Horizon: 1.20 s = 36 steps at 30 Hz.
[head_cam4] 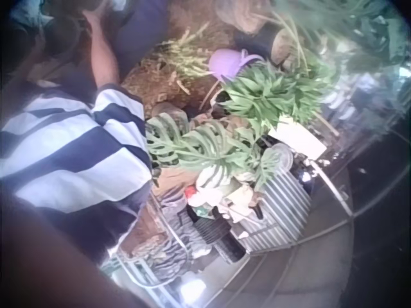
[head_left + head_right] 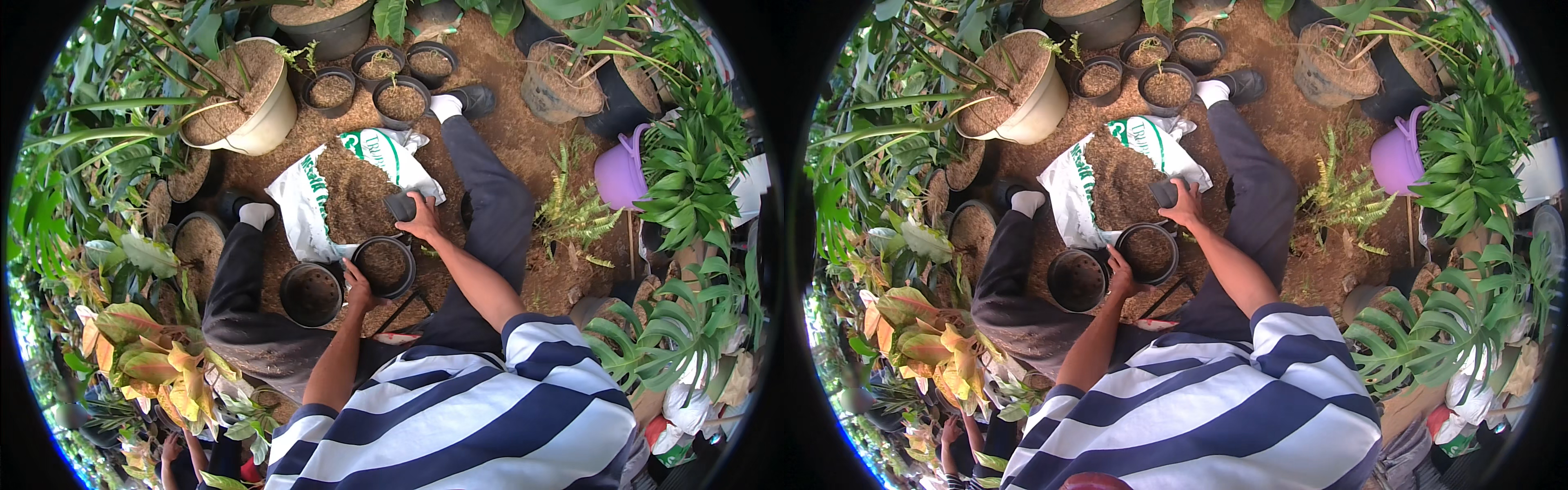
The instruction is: The person scoops potting soil from a bag into small pots and replants a small fern plant into one of the pots.
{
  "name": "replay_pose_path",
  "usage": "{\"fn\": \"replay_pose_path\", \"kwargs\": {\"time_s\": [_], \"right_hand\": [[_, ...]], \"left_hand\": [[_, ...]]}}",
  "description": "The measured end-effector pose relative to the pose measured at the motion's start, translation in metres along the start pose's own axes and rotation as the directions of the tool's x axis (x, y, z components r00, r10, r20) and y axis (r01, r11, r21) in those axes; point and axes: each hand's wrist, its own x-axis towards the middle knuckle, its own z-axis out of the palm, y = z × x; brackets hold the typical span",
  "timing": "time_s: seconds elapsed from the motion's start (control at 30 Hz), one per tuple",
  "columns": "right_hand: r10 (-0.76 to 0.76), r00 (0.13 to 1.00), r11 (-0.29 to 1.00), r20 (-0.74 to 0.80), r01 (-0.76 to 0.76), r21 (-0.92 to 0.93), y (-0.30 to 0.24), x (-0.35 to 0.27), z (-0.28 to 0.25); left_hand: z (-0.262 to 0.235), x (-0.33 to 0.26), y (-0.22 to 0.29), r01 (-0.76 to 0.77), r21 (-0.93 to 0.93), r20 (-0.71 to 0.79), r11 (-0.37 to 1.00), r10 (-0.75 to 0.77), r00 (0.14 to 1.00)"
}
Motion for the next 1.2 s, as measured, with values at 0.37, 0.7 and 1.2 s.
{"fn": "replay_pose_path", "kwargs": {"time_s": [0.37, 0.7, 1.2], "right_hand": [[0.033, 0.999, 0.999, -0.022, -0.032, 0.042, -0.013, -0.005, 0.018], [0.107, 0.994, 0.986, 0.008, -0.107, 0.129, -0.022, -0.003, 0.022], [-0.021, 0.999, 0.817, 0.035, -0.003, 0.577, -0.036, -0.003, -0.015]], "left_hand": [[0.002, 0.000, 0.002, -0.013, -0.034, -0.020, 0.999, 0.013, 1.000], [0.008, 0.001, -0.003, -0.033, -0.033, -0.030, 0.999, 0.032, 0.999], [-0.006, -0.008, 0.013, -0.001, -0.006, -0.039, 1.000, 0.001, 0.999]]}}
